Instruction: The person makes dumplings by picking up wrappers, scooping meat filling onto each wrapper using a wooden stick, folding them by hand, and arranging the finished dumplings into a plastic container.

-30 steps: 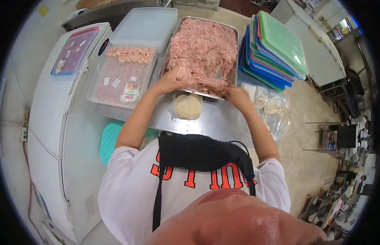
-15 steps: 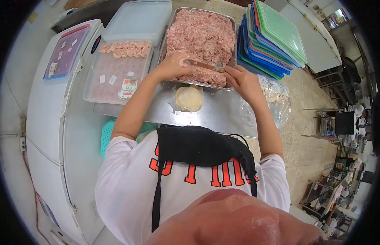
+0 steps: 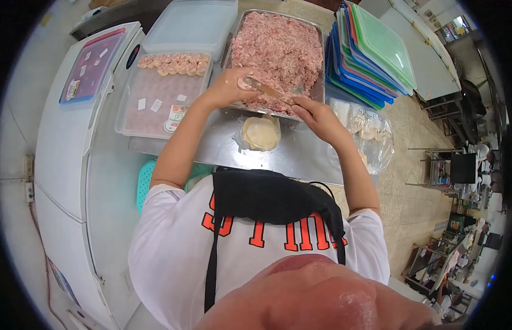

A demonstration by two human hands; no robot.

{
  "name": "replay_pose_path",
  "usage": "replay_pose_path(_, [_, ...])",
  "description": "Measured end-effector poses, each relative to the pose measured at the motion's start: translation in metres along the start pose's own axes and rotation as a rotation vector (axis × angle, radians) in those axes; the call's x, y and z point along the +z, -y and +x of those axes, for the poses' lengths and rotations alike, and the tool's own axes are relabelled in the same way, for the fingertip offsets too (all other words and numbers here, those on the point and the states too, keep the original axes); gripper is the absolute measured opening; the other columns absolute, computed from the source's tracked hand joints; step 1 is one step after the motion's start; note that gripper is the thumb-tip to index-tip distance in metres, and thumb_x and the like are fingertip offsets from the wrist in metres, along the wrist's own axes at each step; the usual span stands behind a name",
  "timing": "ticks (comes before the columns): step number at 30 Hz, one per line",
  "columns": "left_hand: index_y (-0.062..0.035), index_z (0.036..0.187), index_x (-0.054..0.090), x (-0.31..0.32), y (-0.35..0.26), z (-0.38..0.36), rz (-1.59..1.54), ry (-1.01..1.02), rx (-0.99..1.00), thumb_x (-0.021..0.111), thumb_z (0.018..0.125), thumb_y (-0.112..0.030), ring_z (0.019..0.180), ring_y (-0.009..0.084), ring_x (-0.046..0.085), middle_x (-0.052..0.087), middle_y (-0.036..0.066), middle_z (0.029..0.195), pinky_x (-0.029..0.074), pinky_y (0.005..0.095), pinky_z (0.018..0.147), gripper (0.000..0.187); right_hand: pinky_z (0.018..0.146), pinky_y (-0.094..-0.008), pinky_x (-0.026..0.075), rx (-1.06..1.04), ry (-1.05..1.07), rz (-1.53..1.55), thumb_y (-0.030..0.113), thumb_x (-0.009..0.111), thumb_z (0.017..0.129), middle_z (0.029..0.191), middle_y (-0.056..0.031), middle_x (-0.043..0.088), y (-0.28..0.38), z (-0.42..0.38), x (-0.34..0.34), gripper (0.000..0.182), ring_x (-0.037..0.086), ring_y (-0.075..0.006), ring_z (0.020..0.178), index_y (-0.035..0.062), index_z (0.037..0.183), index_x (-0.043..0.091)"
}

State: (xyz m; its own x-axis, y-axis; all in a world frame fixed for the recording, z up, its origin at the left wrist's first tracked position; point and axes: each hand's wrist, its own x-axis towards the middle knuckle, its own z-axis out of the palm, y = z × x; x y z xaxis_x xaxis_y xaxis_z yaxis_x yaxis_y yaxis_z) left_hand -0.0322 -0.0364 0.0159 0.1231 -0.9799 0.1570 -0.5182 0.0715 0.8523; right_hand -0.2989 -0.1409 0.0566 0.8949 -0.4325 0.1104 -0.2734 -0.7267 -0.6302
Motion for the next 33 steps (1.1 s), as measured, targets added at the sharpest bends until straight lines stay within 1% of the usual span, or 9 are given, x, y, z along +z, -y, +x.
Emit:
replay_pose_path(3, [-0.0054,0.110,0.064,-0.022,0.020,-0.012,-0.081,0.017,-0.200,0.079,0.074,-0.022,0.088,0.0140,0.059,0.064,0.005,0.091,0.048,0.0301,0.080,0.043,0.087,-0.0342,0.048,0.026,0.003,-0.065,0.019,0.057,0.094,0.110,-0.0183,0.065,-0.011,0.004,-0.004,0.028,0.063,-0.0298,0.099,-0.0003,0.114,0.062])
replay_pose_path(6, [-0.0035,0.107,0.064,-0.060,0.039,-0.035,0.039,-0.204,-0.091,0.078,0.074,-0.020,0.089,0.0140,0.059,0.064,0.005,0.093,0.049,0.0304,0.078,0.040,0.080,-0.0360,0.048,0.102,-0.083,0.072,0.020,0.059,0.092,0.100,-0.0195,0.065,-0.022,-0.006,0.001,0.026,0.063,-0.0339,0.093,0.0011,0.109,0.064])
replay_pose_path(10, [0.0007,0.112,0.061,-0.117,0.125,-0.075,0.263,-0.505,-0.310,0.075,0.075,-0.026,0.095,0.0233,0.063,0.066,0.013,0.103,0.049,0.0339,0.084,0.048,0.083,-0.0336,0.048,0.216,-0.117,0.102,0.021,0.061,0.092,0.105,-0.0183,0.067,-0.049,-0.023,0.009,0.030,0.065,-0.0268,0.094,-0.0019,0.112,0.063])
replay_pose_path(13, [0.0018,0.122,0.055,-0.165,0.208,-0.087,0.463,-0.491,-0.344,0.074,0.075,-0.030,0.098,0.0267,0.063,0.064,0.018,0.111,0.049,0.0367,0.084,0.060,0.083,-0.0299,0.048,0.338,-0.113,0.183,0.021,0.062,0.092,0.103,-0.0136,0.068,-0.046,-0.028,0.009,0.032,0.063,-0.0197,0.093,-0.0029,0.112,0.064])
replay_pose_path(16, [0.0000,0.130,0.045,-0.165,0.200,-0.084,0.639,-0.776,-0.438,0.072,0.075,-0.024,0.104,0.0390,0.059,0.061,0.025,0.114,0.048,0.0425,0.089,0.066,0.081,-0.0283,0.048,0.402,-0.140,0.258,0.021,0.063,0.092,0.100,-0.0109,0.068,-0.051,-0.029,0.015,0.031,0.062,-0.0165,0.091,-0.0026,0.112,0.064])
replay_pose_path(19, [-0.0004,0.135,0.039,-0.162,0.187,-0.073,0.603,-0.703,-0.594,0.071,0.077,-0.023,0.107,0.0400,0.059,0.060,0.027,0.115,0.046,0.0452,0.090,0.070,0.080,-0.0277,0.047,0.428,-0.155,0.272,0.020,0.063,0.092,0.098,-0.0099,0.068,-0.042,-0.026,0.018,0.031,0.061,-0.0151,0.089,-0.0028,0.112,0.064])
replay_pose_path(24, [-0.0007,0.138,0.036,-0.166,0.201,-0.056,0.674,-0.658,-0.472,0.066,0.080,-0.022,0.107,0.0400,0.059,0.060,0.027,0.115,0.047,0.0446,0.089,0.068,0.078,-0.0277,0.047,0.429,-0.179,0.214,0.022,0.061,0.093,0.096,-0.0099,0.068,-0.042,-0.028,0.024,0.031,0.061,-0.0143,0.088,-0.0021,0.112,0.064])
replay_pose_path(30, [-0.0015,0.140,0.035,-0.190,0.245,-0.052,0.701,-0.518,-0.425,0.064,0.081,-0.021,0.111,0.0398,0.056,0.056,0.026,0.122,0.046,0.0434,0.092,0.068,0.078,-0.0377,0.049,0.492,-0.064,0.006,0.033,0.050,0.097,0.091,-0.0191,0.067,-0.031,-0.027,0.007,0.034,0.065,-0.0293,0.083,0.0042,0.102,0.068])
replay_pose_path(33, [-0.0034,0.138,0.041,-0.179,0.233,-0.051,0.766,-0.401,-0.299,0.067,0.080,-0.020,0.120,0.0377,0.051,0.051,0.025,0.131,0.042,0.0416,0.099,0.066,0.072,-0.0480,0.049,0.460,0.196,-0.583,0.033,0.051,0.093,0.084,-0.0204,0.066,-0.039,-0.019,-0.024,0.034,0.064,-0.0384,0.082,0.0055,0.086,0.070])
